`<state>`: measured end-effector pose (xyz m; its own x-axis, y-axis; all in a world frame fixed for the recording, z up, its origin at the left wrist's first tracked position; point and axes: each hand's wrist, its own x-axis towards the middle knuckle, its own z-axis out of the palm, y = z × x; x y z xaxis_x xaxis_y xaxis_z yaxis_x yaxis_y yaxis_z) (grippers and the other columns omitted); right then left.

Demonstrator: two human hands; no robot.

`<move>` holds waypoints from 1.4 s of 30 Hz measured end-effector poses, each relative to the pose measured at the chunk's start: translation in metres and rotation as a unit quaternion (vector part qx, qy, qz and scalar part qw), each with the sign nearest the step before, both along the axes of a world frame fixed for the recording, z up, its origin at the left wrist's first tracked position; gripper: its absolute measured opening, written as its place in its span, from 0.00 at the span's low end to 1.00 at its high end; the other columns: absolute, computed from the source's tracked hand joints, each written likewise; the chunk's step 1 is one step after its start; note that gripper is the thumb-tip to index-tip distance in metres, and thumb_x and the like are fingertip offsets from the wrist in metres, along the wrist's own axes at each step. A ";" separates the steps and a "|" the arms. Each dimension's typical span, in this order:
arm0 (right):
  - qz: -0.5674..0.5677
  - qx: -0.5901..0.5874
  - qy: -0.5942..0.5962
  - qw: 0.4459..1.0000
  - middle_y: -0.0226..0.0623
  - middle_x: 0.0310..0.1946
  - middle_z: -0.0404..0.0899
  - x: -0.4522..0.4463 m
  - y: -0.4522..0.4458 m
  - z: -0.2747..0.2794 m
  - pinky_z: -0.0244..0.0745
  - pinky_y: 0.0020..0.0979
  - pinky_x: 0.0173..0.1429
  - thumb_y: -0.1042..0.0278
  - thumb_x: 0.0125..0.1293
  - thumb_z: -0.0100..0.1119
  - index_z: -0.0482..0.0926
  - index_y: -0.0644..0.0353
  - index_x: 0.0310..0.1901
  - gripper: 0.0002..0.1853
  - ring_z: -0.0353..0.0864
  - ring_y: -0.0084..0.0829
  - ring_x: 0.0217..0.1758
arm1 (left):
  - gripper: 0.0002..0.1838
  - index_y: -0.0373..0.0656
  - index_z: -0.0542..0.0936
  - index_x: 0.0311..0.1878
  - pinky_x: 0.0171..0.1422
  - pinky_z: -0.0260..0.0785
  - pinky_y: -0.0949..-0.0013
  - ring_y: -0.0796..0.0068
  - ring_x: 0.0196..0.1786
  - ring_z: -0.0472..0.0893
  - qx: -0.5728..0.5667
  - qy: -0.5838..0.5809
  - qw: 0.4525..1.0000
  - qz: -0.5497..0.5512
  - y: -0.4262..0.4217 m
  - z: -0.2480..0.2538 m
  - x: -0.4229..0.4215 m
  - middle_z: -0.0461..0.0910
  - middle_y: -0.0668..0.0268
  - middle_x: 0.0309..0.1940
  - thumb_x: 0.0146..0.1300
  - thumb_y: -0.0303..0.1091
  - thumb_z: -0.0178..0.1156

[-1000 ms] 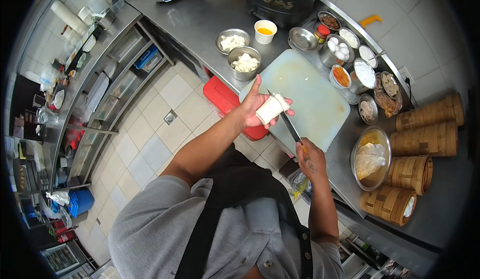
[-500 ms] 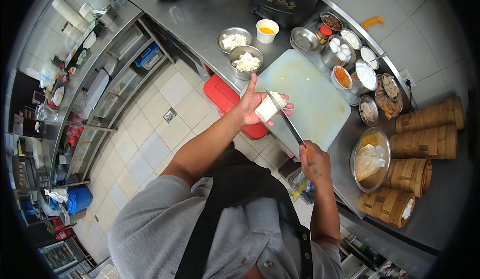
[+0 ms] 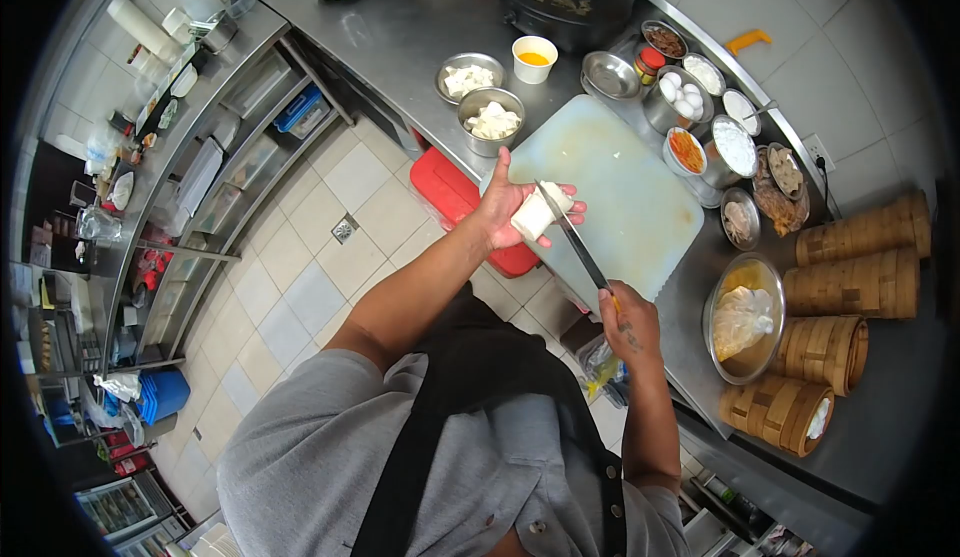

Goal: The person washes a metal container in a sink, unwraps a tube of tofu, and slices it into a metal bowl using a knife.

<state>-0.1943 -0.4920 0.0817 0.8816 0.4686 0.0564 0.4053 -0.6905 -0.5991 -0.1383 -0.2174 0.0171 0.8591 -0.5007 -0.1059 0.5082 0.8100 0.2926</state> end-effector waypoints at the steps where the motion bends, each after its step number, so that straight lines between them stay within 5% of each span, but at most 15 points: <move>1: 0.002 0.000 -0.004 1.000 0.47 0.31 0.80 0.000 -0.003 0.002 0.74 0.47 0.39 0.62 0.68 0.53 0.78 0.58 0.42 0.10 0.80 0.52 0.34 | 0.67 0.29 0.64 0.66 0.34 0.81 0.46 0.41 0.67 0.68 0.003 0.002 1.000 0.004 -0.002 0.000 0.000 0.65 0.37 0.64 0.44 0.89 0.36; 7: 0.046 -0.069 0.001 0.997 0.45 0.30 0.80 0.006 -0.023 -0.002 0.73 0.45 0.37 0.61 0.67 0.54 0.78 0.57 0.38 0.09 0.80 0.51 0.33 | 0.66 0.30 0.64 0.67 0.36 0.81 0.44 0.39 0.68 0.67 -0.018 -0.012 1.000 0.001 -0.016 0.001 -0.002 0.63 0.36 0.66 0.45 0.89 0.37; 15: 0.064 -0.019 0.116 0.991 0.47 0.26 0.77 0.019 -0.037 -0.028 0.72 0.42 0.37 0.60 0.68 0.53 0.78 0.58 0.37 0.10 0.78 0.50 0.31 | 0.64 0.30 0.60 0.70 0.35 0.80 0.42 0.34 0.69 0.63 -0.103 0.021 0.994 -0.014 -0.034 0.008 -0.015 0.57 0.34 0.68 0.49 0.86 0.39; 21: -0.030 0.101 0.301 0.948 0.37 0.21 0.75 0.026 -0.035 -0.032 0.69 0.31 0.30 0.60 0.69 0.54 0.79 0.62 0.40 0.13 0.73 0.28 0.22 | 0.41 0.38 0.65 0.67 0.27 0.82 0.60 0.50 0.48 0.83 0.035 -0.035 0.998 0.035 0.005 -0.015 0.008 0.72 0.42 0.59 0.65 0.66 0.47; 22: -0.067 0.123 0.342 0.929 0.35 0.20 0.75 0.028 -0.031 -0.027 0.68 0.29 0.29 0.60 0.69 0.55 0.79 0.63 0.41 0.13 0.72 0.24 0.21 | 0.32 0.42 0.68 0.63 0.22 0.79 0.69 0.60 0.36 0.85 0.144 -0.007 0.986 0.080 0.017 0.002 0.014 0.78 0.49 0.53 0.67 0.57 0.51; 25: -0.104 0.153 0.266 0.946 0.31 0.21 0.75 0.044 -0.032 -0.044 0.67 0.27 0.27 0.60 0.69 0.56 0.80 0.64 0.42 0.14 0.70 0.18 0.20 | 0.23 0.46 0.72 0.61 0.19 0.71 0.75 0.70 0.35 0.84 0.381 -0.006 0.915 0.130 0.069 0.040 0.040 0.81 0.58 0.48 0.65 0.43 0.58; 27: -0.119 0.093 0.171 0.974 0.40 0.22 0.78 0.056 -0.029 -0.046 0.71 0.34 0.30 0.60 0.68 0.55 0.80 0.62 0.41 0.13 0.77 0.32 0.22 | 0.23 0.48 0.74 0.59 0.21 0.70 0.76 0.76 0.33 0.83 0.559 -0.015 0.822 0.109 0.096 0.057 0.063 0.81 0.64 0.46 0.60 0.35 0.62; 30: -0.134 0.010 0.068 0.989 0.49 0.27 0.80 0.072 -0.019 -0.049 0.73 0.41 0.37 0.59 0.68 0.53 0.80 0.59 0.40 0.12 0.81 0.51 0.33 | 0.24 0.49 0.77 0.58 0.25 0.73 0.74 0.78 0.39 0.82 0.662 -0.063 0.743 0.076 0.134 0.039 0.099 0.81 0.68 0.45 0.55 0.32 0.65; 35: -0.177 -0.077 -0.040 0.980 0.48 0.30 0.81 0.087 0.008 -0.065 0.75 0.42 0.39 0.59 0.67 0.56 0.81 0.58 0.40 0.12 0.82 0.49 0.34 | 0.22 0.45 0.79 0.57 0.48 0.75 0.68 0.74 0.45 0.81 0.760 -0.271 0.591 0.018 0.163 0.019 0.126 0.82 0.63 0.48 0.56 0.33 0.64; 36: -0.183 -0.089 -0.072 0.976 0.48 0.30 0.81 0.088 0.013 -0.069 0.75 0.41 0.38 0.60 0.66 0.57 0.80 0.60 0.41 0.12 0.82 0.49 0.33 | 0.21 0.42 0.80 0.55 0.56 0.71 0.68 0.74 0.47 0.80 0.751 -0.251 0.611 0.000 0.166 0.019 0.125 0.82 0.61 0.47 0.58 0.33 0.64; 42: -0.322 -0.133 -0.098 0.932 0.45 0.41 0.82 0.088 0.043 -0.081 0.77 0.42 0.44 0.60 0.59 0.65 0.80 0.56 0.49 0.18 0.82 0.48 0.41 | 0.14 0.38 0.82 0.49 0.46 0.73 0.70 0.77 0.38 0.80 0.711 -0.234 0.659 0.074 0.207 0.027 0.144 0.83 0.64 0.38 0.62 0.32 0.63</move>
<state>-0.1062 -0.4486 0.0006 0.9700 -0.1334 0.2035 -0.0604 -0.9422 -0.3296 0.0053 -0.0107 0.0437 0.9925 -0.0891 -0.0841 0.0390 -0.4209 0.9063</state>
